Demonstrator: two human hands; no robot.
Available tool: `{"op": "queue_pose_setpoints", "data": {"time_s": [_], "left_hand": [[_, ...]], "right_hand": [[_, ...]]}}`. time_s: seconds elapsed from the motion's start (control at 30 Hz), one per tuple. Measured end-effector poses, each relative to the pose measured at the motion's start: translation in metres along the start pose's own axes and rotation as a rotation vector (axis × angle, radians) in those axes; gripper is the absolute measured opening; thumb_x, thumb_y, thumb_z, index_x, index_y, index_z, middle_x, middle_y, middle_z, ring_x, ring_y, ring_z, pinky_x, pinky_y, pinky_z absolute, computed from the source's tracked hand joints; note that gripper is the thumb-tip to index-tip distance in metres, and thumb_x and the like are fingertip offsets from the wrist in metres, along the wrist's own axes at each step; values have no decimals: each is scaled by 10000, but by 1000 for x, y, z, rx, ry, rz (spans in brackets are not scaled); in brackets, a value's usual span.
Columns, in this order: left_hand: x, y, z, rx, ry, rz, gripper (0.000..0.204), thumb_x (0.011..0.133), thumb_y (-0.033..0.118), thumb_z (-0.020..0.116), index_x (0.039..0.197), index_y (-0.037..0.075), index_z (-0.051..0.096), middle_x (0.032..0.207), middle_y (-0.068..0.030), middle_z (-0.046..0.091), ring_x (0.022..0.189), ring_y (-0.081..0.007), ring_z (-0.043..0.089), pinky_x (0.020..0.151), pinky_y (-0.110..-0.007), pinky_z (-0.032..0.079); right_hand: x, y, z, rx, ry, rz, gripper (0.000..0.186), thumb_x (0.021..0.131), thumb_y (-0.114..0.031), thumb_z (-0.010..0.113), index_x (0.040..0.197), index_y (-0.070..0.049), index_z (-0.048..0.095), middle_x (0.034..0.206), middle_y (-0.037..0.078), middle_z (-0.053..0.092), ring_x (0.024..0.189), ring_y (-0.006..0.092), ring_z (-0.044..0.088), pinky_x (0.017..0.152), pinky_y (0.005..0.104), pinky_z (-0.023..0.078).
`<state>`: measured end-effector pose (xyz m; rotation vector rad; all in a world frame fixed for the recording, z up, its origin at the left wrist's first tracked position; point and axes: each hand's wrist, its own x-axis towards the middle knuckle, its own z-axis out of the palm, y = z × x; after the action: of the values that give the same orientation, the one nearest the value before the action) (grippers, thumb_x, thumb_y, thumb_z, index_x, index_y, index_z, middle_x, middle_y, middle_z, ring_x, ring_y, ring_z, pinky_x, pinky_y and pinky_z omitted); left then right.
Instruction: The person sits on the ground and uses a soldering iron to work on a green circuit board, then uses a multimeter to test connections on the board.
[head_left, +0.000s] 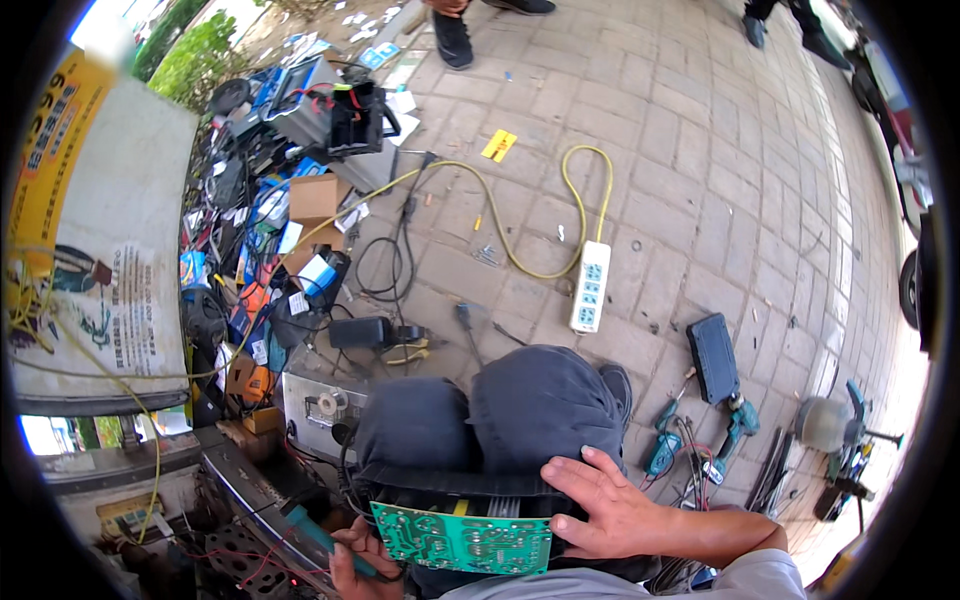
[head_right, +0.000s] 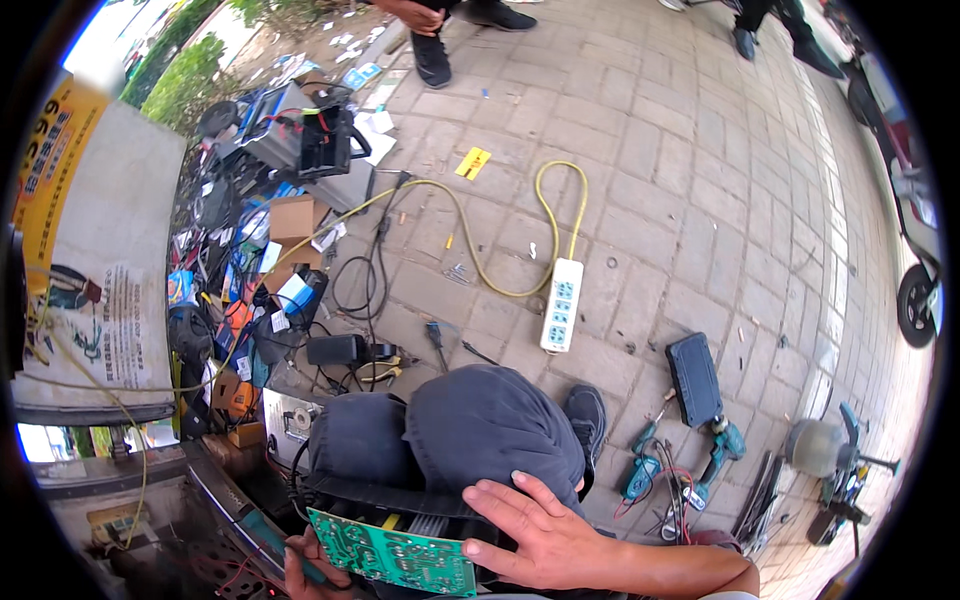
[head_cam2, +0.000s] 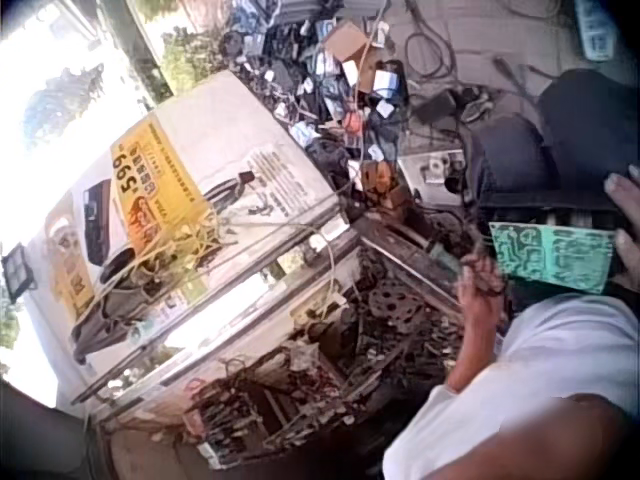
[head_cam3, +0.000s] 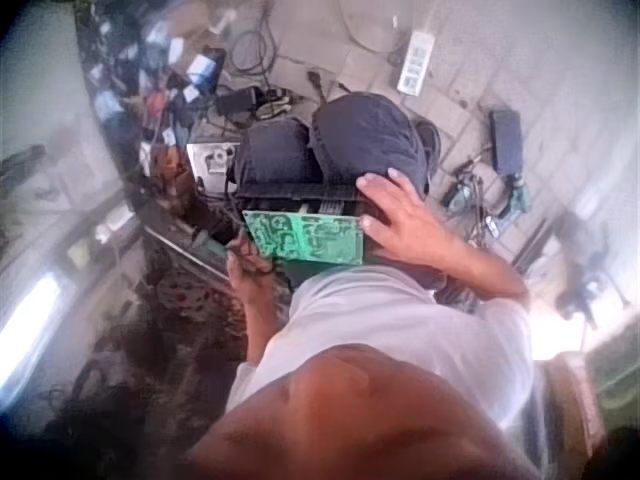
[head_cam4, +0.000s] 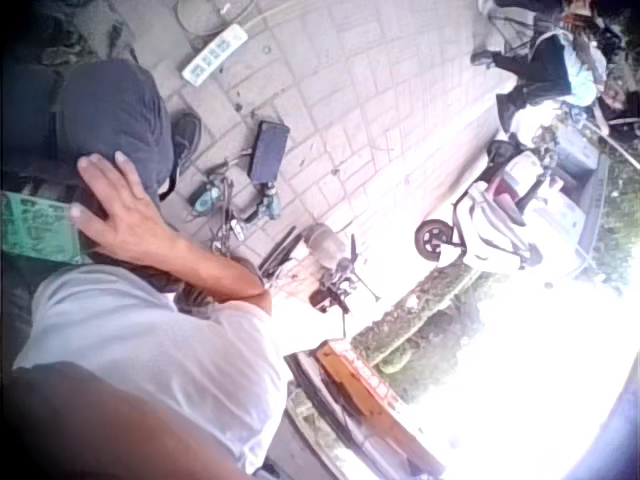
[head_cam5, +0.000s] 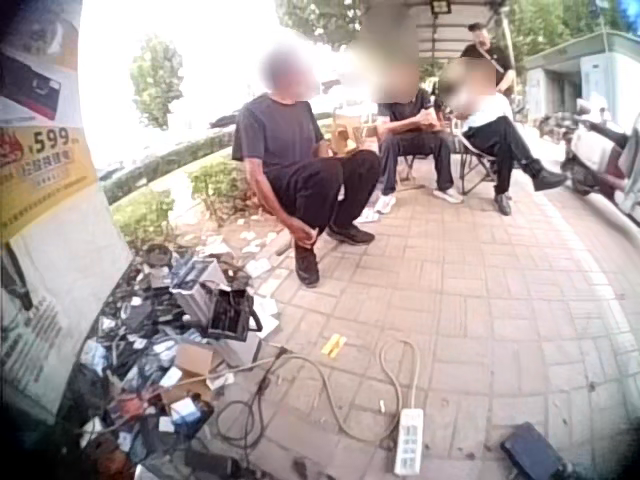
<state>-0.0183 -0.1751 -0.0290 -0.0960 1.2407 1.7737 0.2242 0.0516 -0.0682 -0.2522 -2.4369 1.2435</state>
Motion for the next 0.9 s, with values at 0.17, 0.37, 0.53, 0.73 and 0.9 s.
{"op": "queue_pose_setpoints", "data": {"time_s": [0.17,0.37,0.53,0.73,0.9], "left_hand": [[6,-8,3,-28,60,-18,238,942,268,468,1080,76,498,991,-20,484,837,-115,452,715,-222,430],[10,-14,-4,12,91,-56,253,904,263,526,1035,50,484,978,-66,482,863,-186,461,736,-326,427],[20,-25,-10,-72,19,39,238,907,201,522,1037,4,491,1135,-190,541,1045,-287,533,854,-418,448],[32,-24,-30,-167,54,90,195,905,169,514,990,-4,481,1096,-251,566,1103,-369,542,956,-500,435],[39,-26,-43,-103,180,55,181,939,223,459,985,50,484,1063,-154,599,1048,-310,573,903,-450,469]], "right_hand": [[12,-6,-3,-38,-46,-14,919,650,-317,802,1365,-205,234,1242,300,378,1064,460,470,907,603,345],[11,-18,-1,-189,16,59,1108,574,-260,821,1431,-173,124,1231,291,362,1037,435,473,839,569,399],[12,-17,-9,-227,19,36,1122,544,-239,828,1430,-176,143,1228,270,370,1034,416,469,847,529,399],[1,-25,-23,-399,85,98,981,603,-295,808,1394,-145,247,1232,298,375,1044,431,472,837,519,417],[10,-32,-44,-471,162,132,1144,548,-466,828,1435,-109,199,1274,319,352,1108,413,453,922,478,380]]}}
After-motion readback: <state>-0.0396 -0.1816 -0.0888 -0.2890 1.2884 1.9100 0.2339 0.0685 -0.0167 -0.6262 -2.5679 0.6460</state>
